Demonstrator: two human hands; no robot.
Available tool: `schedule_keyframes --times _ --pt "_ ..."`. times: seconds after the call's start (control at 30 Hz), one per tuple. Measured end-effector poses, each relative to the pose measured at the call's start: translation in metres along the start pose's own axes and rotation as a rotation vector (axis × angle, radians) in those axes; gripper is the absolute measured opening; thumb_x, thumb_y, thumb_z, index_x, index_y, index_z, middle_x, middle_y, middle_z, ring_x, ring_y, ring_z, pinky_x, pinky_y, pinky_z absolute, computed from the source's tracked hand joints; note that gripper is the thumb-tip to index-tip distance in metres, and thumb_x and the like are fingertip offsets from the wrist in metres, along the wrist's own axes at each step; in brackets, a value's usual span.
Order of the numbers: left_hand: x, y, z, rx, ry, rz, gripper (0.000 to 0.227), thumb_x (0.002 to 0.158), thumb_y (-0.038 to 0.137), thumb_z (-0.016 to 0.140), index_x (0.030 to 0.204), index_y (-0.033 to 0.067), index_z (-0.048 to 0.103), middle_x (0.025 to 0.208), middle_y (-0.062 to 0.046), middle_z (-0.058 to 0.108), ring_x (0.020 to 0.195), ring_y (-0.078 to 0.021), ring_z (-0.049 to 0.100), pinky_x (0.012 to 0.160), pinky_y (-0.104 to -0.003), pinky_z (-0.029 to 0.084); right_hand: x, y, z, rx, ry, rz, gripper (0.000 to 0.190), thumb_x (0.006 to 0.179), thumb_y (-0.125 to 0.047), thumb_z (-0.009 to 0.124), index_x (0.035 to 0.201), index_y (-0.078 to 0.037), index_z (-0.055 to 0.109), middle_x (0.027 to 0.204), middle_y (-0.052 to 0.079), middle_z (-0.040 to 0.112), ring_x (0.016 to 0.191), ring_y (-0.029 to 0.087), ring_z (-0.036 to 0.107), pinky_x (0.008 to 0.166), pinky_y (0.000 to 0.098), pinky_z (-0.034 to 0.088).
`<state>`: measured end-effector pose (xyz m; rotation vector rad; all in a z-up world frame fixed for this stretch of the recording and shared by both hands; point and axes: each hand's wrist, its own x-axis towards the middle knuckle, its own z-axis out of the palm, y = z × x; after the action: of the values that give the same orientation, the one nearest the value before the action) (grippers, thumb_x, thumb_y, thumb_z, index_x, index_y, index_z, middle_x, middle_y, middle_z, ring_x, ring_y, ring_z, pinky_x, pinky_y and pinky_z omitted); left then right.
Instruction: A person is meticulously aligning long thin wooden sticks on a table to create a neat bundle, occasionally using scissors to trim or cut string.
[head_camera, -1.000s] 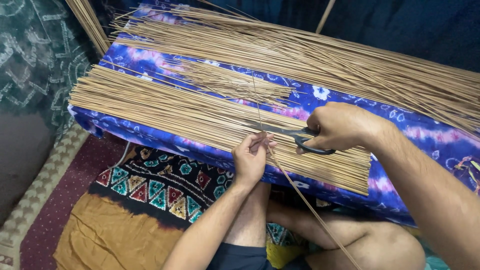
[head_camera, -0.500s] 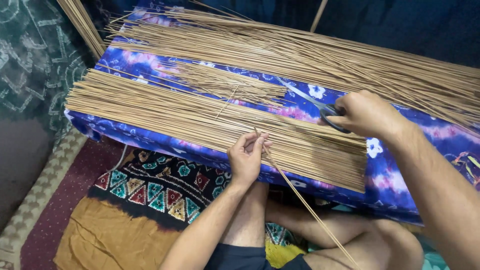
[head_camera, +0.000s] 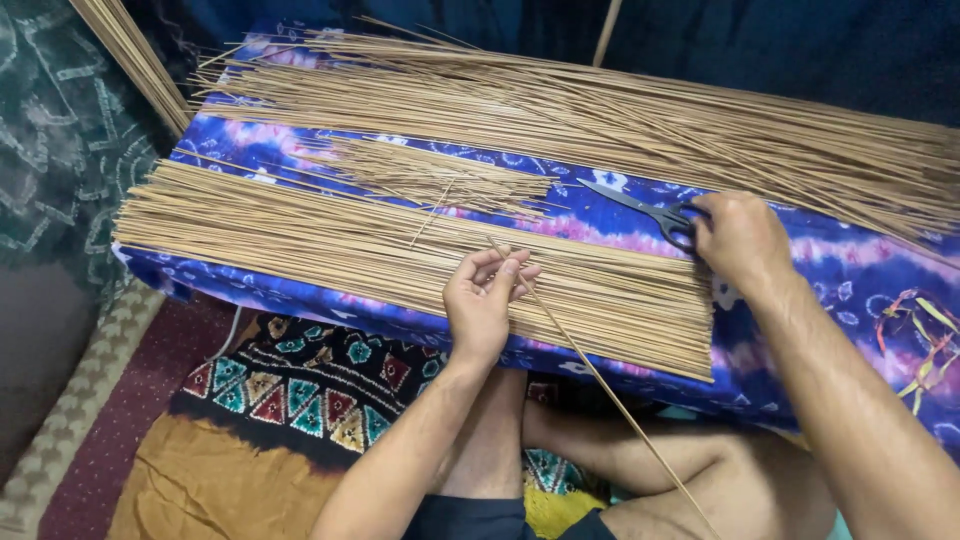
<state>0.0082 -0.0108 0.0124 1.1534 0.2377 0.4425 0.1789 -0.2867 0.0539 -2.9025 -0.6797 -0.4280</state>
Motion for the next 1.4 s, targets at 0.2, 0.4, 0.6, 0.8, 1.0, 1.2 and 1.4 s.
schedule_keyframes --times 0.2,0.4,0.6,0.8,1.0,1.2,1.4 --pt "0.011 -0.005 0.018 -0.130 0.063 0.090 0.019 0.099 -0.002 0.063 0.118 -0.0043 0.060 0.111 -0.025 0.075 0.093 -0.0363 0.077 0.077 -0.039 0.069 -0.047 -0.115 -0.031 0.682 -0.245 -0.153 0.027 0.096 -0.017 0.058 0.110 -0.005 0.077 0.097 0.023 0.077 0.096 0.041 0.073 0.087 0.0505 0.056" --pt "0.027 0.007 0.007 -0.192 0.131 0.133 0.020 0.098 -0.002 0.065 0.117 -0.0035 0.059 0.112 -0.027 0.073 0.094 -0.0396 0.077 0.079 -0.046 0.069 -0.062 -0.146 -0.039 1.045 -0.592 0.094 0.026 0.098 -0.011 0.052 0.105 0.002 0.073 0.062 0.012 0.072 0.051 0.020 0.067 0.053 0.0312 0.053" --pt "0.072 0.011 -0.063 -0.293 0.288 0.210 0.018 0.101 0.000 0.061 0.119 0.0029 0.056 0.116 -0.021 0.073 0.101 -0.0350 0.077 0.087 -0.045 0.068 -0.065 -0.117 -0.053 0.967 -0.621 0.173 0.030 0.098 -0.007 0.054 0.112 0.007 0.075 0.066 0.016 0.073 0.052 0.020 0.065 0.054 0.0308 0.053" --pt "0.066 0.021 -0.086 -0.078 0.452 0.296 0.019 0.099 0.008 0.069 0.116 0.0102 0.061 0.116 -0.011 0.076 0.109 -0.0142 0.073 0.086 -0.015 0.056 -0.069 -0.125 -0.068 0.622 -0.509 0.021 0.023 0.096 -0.014 0.057 0.095 -0.010 0.079 0.066 0.010 0.077 0.067 0.032 0.074 0.071 0.0402 0.056" --pt "0.034 0.018 -0.073 0.775 0.395 0.957 0.068 0.098 0.015 0.076 0.153 -0.0007 0.040 0.157 -0.022 0.039 0.149 -0.0422 0.032 0.126 -0.055 0.021 -0.074 -0.127 -0.056 0.400 -0.410 -0.064 0.020 0.097 -0.026 0.058 0.086 -0.017 0.073 0.071 0.004 0.079 0.082 0.034 0.076 0.077 0.0423 0.058" --pt "-0.017 0.024 -0.013 1.273 -0.448 0.929 0.022 0.097 0.024 0.067 0.118 0.0164 0.067 0.109 -0.001 0.064 0.117 -0.0198 0.061 0.118 -0.058 0.019 -0.076 -0.143 -0.053 0.437 -0.372 -0.178 0.017 0.097 -0.022 0.054 0.089 -0.013 0.067 0.077 0.011 0.077 0.085 0.040 0.073 0.073 0.0506 0.057" --pt "-0.007 0.010 -0.018 1.273 -0.475 0.934 0.007 0.095 0.017 0.064 0.094 0.0206 0.069 0.085 0.004 0.061 0.096 -0.0163 0.065 0.117 -0.055 0.028 -0.084 -0.137 -0.051 0.416 -0.373 -0.204 0.019 0.099 -0.022 0.052 0.100 -0.012 0.068 0.088 0.017 0.075 0.092 0.043 0.072 0.075 0.0531 0.057"
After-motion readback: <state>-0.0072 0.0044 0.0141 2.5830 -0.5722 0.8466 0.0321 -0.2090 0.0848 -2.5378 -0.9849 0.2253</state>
